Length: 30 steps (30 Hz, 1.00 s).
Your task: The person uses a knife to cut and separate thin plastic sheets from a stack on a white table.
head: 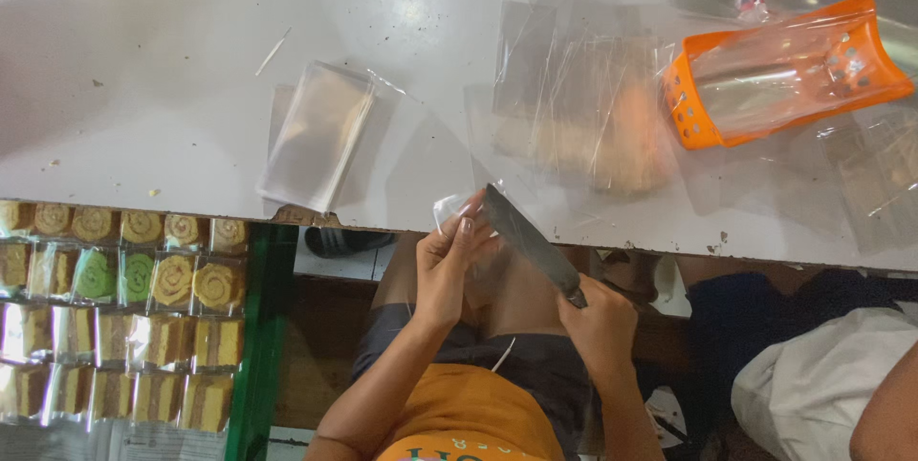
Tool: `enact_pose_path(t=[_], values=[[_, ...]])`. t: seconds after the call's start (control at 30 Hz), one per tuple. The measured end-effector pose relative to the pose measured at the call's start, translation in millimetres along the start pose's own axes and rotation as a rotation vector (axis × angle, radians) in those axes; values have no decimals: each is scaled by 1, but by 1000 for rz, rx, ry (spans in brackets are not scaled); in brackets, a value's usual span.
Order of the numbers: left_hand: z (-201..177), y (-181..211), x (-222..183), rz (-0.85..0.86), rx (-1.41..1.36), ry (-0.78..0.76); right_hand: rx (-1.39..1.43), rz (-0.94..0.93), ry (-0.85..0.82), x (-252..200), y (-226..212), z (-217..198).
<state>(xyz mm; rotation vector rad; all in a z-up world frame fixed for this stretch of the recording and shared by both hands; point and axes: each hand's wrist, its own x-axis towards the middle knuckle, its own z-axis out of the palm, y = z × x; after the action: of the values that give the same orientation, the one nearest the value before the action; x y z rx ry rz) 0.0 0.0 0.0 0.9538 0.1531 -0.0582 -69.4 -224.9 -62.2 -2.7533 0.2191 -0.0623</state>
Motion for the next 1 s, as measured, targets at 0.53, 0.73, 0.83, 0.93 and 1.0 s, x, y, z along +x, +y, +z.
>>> enact_pose_path(t=[0.53,0.73,0.83,0.93,1.0], values=[[-13,27,7,-105,115,-72,30,-79,-87,4,20,-18],[-23,29,9,-134,178,-116,-70,-146,-72,5,29,-22],[-24,29,10,-158,49,-189,-51,-100,-132,7,23,-28],[-12,49,5,-195,237,-282,-69,-145,-174,5,26,-22],[-9,46,4,-205,197,-304,-6,-145,-134,7,18,-25]])
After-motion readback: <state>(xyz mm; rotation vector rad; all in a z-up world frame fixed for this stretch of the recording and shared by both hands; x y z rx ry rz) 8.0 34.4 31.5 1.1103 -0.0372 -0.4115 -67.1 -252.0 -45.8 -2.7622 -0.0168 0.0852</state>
